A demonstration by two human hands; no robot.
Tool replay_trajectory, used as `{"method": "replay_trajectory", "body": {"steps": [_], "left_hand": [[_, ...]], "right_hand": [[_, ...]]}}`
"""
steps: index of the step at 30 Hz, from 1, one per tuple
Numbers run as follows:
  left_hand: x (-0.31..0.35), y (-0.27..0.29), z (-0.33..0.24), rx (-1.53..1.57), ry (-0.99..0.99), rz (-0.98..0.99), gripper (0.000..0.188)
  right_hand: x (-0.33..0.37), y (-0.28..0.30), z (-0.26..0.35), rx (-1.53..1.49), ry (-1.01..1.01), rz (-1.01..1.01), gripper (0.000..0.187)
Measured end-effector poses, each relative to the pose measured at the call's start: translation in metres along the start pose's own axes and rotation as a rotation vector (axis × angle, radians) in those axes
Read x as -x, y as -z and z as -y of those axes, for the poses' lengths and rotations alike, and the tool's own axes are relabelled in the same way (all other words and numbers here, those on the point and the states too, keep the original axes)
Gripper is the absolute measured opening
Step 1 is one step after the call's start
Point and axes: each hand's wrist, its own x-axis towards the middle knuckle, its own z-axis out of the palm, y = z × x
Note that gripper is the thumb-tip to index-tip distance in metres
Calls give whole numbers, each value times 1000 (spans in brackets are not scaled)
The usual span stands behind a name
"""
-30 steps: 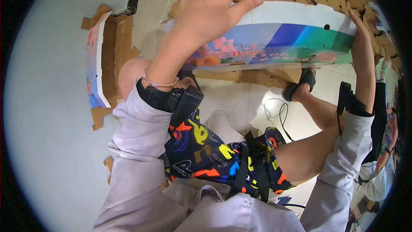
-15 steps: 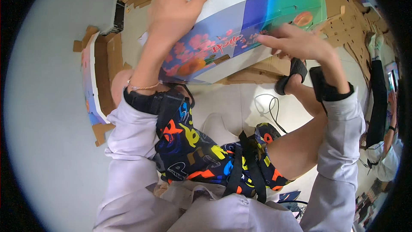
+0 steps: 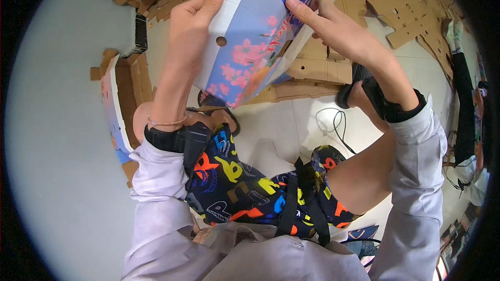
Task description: The person is assembling pieces of a cardboard fruit-themed furniture or display unit.
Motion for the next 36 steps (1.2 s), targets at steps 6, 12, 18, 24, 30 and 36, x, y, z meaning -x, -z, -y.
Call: {"method": "replay_trajectory", "body": {"steps": [6,12,18,24,30,36], "left_hand": [[11,-9,-10,-57,4,36,40],[14,-17,-16,-219,-75,50,43],[7,-28,-8,-243,-86,136,46],[5,-37,-5,-271,-59,242,42],[5,-44,-7,-199,-86,248,46],[9,-42,-5,-143,-41,320,46]], "right_hand": [[8,-20,-7,-337,-96,-96,96],[15,-29,-6,-690,-190,-124,102],[17,-32,-2,-818,-213,-152,78],[15,-27,-8,-864,-214,-124,70],[18,-31,-6,-795,-154,-177,62],[18,-25,-6,-654,-138,-68,65]]}}
